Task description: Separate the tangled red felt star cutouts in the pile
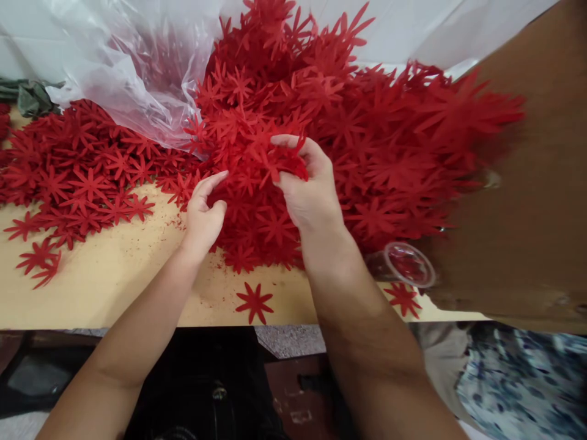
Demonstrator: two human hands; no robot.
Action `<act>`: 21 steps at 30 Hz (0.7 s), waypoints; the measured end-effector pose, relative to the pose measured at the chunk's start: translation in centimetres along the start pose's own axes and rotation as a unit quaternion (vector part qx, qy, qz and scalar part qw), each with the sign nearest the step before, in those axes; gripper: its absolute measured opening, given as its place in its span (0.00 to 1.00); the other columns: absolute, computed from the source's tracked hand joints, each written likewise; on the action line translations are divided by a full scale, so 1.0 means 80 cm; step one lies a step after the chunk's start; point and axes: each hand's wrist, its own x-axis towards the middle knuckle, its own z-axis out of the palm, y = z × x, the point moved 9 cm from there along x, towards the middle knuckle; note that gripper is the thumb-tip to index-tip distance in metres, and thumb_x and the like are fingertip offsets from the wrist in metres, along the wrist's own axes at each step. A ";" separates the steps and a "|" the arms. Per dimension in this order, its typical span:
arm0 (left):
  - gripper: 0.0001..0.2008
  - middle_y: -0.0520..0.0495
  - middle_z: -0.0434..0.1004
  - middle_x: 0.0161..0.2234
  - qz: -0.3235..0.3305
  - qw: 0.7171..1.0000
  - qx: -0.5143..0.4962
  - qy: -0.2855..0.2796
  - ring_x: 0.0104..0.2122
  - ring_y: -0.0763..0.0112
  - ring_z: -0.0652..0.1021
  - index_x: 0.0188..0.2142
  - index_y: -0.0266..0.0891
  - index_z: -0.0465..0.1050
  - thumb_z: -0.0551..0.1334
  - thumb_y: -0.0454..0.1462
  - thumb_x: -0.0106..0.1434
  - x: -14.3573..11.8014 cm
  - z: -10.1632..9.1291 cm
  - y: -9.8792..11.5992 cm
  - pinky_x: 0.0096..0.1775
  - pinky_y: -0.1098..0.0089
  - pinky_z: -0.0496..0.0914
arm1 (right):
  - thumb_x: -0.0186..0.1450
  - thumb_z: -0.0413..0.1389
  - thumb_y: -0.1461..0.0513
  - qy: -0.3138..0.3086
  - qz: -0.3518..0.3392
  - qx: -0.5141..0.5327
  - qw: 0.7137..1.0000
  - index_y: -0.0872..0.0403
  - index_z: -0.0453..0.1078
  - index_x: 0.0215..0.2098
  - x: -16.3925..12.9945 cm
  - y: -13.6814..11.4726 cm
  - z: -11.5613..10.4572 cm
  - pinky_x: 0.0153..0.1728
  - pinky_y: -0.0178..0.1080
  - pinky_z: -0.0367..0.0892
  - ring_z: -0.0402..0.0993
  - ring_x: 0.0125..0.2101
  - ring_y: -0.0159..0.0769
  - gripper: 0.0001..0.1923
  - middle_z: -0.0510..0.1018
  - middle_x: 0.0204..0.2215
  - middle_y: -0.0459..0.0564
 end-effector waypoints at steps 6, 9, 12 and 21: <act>0.26 0.48 0.74 0.48 0.011 1.000 -0.019 -0.015 0.51 0.72 0.72 0.46 0.40 0.70 0.49 0.24 0.49 0.001 0.002 -0.004 0.58 0.62 0.62 | 0.58 0.58 0.57 -0.013 0.000 -0.008 1.000 0.47 0.67 0.35 0.054 -0.003 -0.024 0.40 0.42 0.74 0.75 0.39 0.35 0.08 0.77 0.34 0.46; 0.20 0.45 0.76 0.46 -0.023 0.999 -0.043 -0.023 0.47 0.72 0.75 0.48 0.39 0.68 0.51 0.29 0.57 0.007 0.006 -0.009 0.54 0.62 0.66 | 0.61 0.54 0.52 0.006 0.007 -0.040 0.999 0.50 0.66 0.28 0.084 0.014 -0.040 0.32 0.43 0.75 0.76 0.29 0.34 0.11 0.73 0.21 0.45; 0.16 0.43 0.75 0.48 0.005 1.000 0.007 -0.016 0.48 0.70 0.74 0.47 0.37 0.69 0.54 0.35 0.59 0.015 0.005 0.009 0.55 0.62 0.64 | 0.60 0.53 0.50 0.029 0.004 -0.061 0.998 0.52 0.64 0.23 0.106 0.028 -0.054 0.30 0.45 0.74 0.76 0.28 0.37 0.16 0.70 0.17 0.44; 0.13 0.44 0.71 0.47 0.124 0.969 0.211 0.033 0.50 0.66 0.70 0.40 0.40 0.75 0.56 0.33 0.57 0.041 -0.011 0.061 0.56 0.62 0.60 | 0.47 0.64 0.56 0.005 -0.048 -0.123 0.991 0.59 0.69 0.34 0.150 0.019 -0.080 0.52 0.37 0.63 0.67 0.52 0.39 0.19 0.70 0.50 0.55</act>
